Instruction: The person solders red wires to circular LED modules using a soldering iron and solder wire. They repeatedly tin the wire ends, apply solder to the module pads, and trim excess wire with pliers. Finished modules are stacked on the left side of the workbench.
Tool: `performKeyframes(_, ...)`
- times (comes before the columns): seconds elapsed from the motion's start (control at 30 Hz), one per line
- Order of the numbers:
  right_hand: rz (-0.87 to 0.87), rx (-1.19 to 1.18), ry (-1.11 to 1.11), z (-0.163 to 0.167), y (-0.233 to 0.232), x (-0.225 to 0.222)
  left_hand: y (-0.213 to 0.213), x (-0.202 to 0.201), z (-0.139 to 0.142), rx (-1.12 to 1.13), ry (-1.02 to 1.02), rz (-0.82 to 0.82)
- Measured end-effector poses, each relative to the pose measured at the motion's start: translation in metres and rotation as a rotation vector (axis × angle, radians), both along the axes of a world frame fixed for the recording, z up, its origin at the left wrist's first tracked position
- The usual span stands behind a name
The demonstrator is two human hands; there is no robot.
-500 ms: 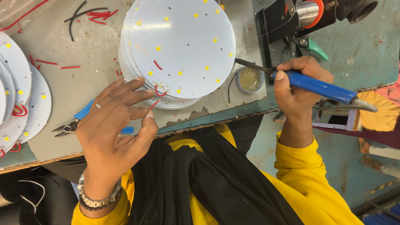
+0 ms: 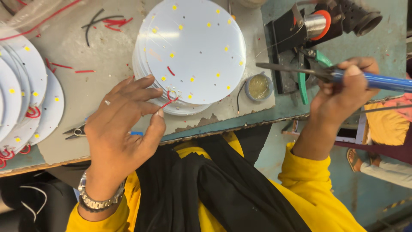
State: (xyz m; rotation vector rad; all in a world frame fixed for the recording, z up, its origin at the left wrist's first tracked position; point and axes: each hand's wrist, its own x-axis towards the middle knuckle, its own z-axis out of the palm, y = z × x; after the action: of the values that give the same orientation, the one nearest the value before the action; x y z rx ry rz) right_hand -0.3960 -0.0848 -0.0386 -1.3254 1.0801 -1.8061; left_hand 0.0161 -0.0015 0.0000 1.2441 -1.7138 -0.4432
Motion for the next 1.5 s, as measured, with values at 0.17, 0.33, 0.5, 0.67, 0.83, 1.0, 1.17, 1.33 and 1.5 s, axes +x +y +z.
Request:
performKeyframes(0.17, 0.218, 0.222, -0.471, 0.008, -0.003, -0.002, -0.019, -0.001, 0.006, -0.063, -0.017, -0.064)
performKeyframes(0.33, 0.315, 0.262, -0.444, 0.007, -0.003, 0.003, -0.028, 0.004, 0.0, -0.092, -0.044, -0.128)
performKeyframes(0.5, 0.283, 0.114, -0.351, 0.008, 0.002, 0.026, -0.029, 0.016, -0.011, -0.103, -0.066, -0.134)
performKeyframes(0.67, 0.233, -0.067, -0.001, 0.009, 0.005, 0.058, -0.033, 0.017, -0.015, -0.102, -0.073, -0.175)
performKeyframes(0.83, 0.263, -0.158, 0.214, 0.012, 0.0, 0.083, -0.034, 0.01, -0.018, -0.092, -0.07, -0.136)
performKeyframes(1.0, 0.308, -0.188, 0.304, 0.018, -0.003, 0.098, -0.032, 0.004, -0.022, -0.138, -0.087, -0.102)
performKeyframes(1.17, 0.337, -0.207, 0.361, 0.024, -0.004, 0.108, -0.032, 0.002, -0.026, -0.155, -0.085, -0.081)
performKeyframes(1.33, 0.332, -0.201, 0.383, 0.026, -0.004, 0.114, -0.032, 0.002, -0.028, -0.154, -0.09, -0.066)
performKeyframes(1.5, 0.334, -0.194, 0.39, 0.025, -0.008, 0.114, -0.033, 0.001, -0.029, -0.163, -0.099, -0.065)
